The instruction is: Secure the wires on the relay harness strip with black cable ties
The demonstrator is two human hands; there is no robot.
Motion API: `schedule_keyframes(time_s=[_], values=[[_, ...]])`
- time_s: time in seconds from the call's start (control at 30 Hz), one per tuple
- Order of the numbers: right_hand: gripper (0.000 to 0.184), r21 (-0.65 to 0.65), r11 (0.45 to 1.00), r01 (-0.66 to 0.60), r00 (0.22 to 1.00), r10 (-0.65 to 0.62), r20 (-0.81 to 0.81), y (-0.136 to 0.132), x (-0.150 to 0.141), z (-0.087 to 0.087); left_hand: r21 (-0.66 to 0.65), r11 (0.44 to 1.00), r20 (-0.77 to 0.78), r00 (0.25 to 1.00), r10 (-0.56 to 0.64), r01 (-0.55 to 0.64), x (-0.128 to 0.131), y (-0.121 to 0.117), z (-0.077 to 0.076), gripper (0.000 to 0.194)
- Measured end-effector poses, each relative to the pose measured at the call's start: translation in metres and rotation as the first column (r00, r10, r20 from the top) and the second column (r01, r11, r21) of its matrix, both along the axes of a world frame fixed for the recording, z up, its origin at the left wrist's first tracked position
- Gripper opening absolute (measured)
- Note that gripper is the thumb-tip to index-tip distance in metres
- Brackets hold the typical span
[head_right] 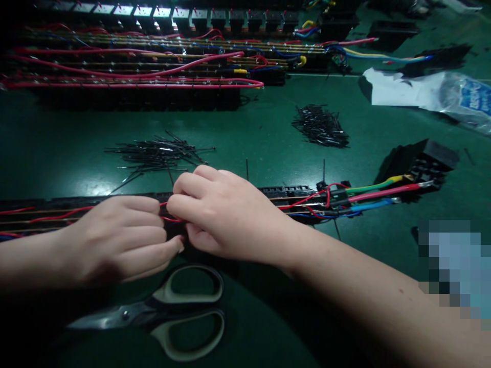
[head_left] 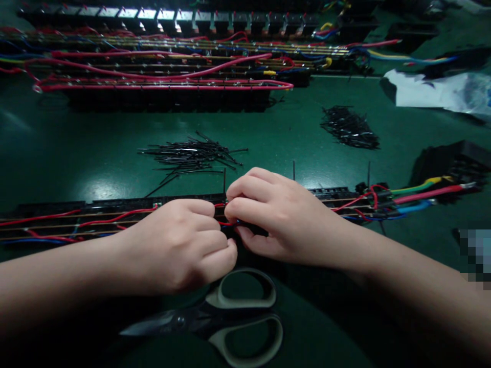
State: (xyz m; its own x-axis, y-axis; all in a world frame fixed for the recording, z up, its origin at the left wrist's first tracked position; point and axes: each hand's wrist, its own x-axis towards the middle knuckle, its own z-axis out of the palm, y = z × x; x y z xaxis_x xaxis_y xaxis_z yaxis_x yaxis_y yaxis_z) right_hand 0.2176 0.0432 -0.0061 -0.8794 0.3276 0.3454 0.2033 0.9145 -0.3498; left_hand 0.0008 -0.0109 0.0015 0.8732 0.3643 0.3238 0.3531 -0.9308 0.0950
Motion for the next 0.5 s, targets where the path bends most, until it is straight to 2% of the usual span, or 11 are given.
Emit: schedule_keyframes(time_s=[0.5], values=[[0.01,0.026,1.0,-0.004,1.0,0.004,-0.007,-0.0009,-0.0001,-0.0018,-0.034,0.999,0.032,0.999,-0.011,0.012,-0.0024,0.001,-0.0043,0.037]])
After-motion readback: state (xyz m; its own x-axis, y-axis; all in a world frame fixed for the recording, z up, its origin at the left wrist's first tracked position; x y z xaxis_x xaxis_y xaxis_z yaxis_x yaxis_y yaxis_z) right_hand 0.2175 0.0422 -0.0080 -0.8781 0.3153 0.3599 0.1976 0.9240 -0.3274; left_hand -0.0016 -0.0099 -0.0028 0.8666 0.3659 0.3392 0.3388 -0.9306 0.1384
